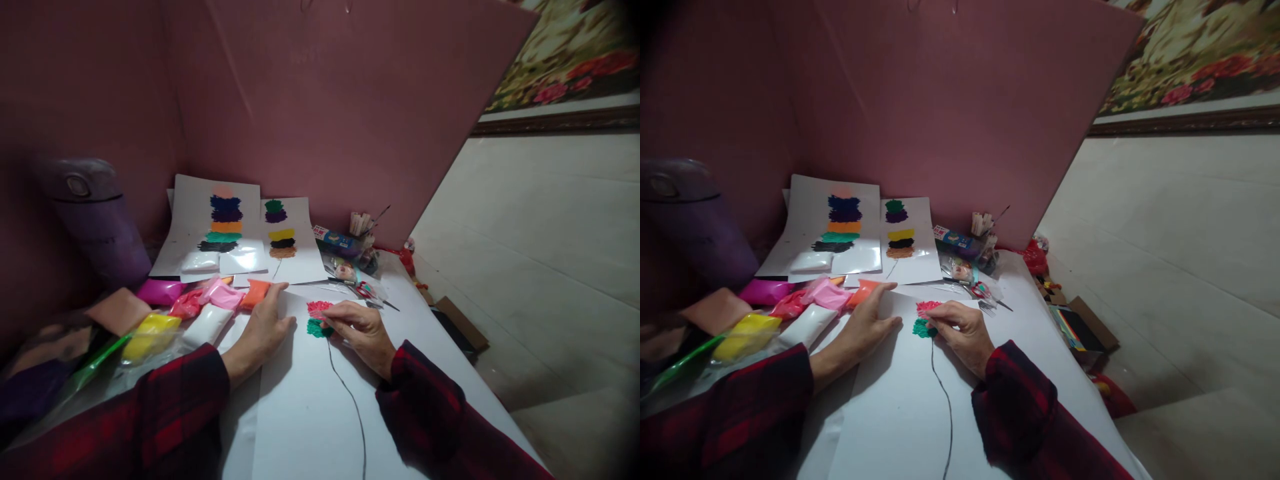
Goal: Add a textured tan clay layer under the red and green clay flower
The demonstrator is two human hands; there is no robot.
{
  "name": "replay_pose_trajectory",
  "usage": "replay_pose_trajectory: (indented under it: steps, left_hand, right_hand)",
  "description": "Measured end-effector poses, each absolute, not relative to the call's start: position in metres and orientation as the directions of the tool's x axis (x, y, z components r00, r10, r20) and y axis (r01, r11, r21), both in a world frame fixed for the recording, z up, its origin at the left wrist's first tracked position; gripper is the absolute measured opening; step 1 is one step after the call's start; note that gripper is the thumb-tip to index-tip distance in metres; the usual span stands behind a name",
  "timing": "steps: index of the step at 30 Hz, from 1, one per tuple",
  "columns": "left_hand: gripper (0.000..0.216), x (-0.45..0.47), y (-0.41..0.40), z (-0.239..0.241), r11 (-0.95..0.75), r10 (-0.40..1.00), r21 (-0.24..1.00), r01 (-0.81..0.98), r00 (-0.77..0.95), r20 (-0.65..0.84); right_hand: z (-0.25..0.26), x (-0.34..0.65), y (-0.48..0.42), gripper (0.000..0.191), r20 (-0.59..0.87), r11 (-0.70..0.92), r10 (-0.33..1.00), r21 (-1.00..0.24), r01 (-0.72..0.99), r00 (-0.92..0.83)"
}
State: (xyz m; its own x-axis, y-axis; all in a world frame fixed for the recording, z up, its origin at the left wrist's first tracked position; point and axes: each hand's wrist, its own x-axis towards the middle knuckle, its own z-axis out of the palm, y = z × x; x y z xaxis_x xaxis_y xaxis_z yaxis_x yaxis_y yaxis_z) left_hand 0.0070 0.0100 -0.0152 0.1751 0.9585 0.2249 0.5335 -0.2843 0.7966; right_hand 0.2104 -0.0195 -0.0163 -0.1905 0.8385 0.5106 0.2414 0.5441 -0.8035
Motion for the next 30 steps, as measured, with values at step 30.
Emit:
replay_pose_trajectory:
  steps: [30]
  left_hand:
    - [0.057,0.0070,0.0098,-0.0147,-0.303,0.953,0.801,0.516,0.187,0.240]
  right_hand:
    - [-0.0108,0.2113,-0.0234,0.011,0.606,0.623,0.777,-0.700,0.348,-0.171]
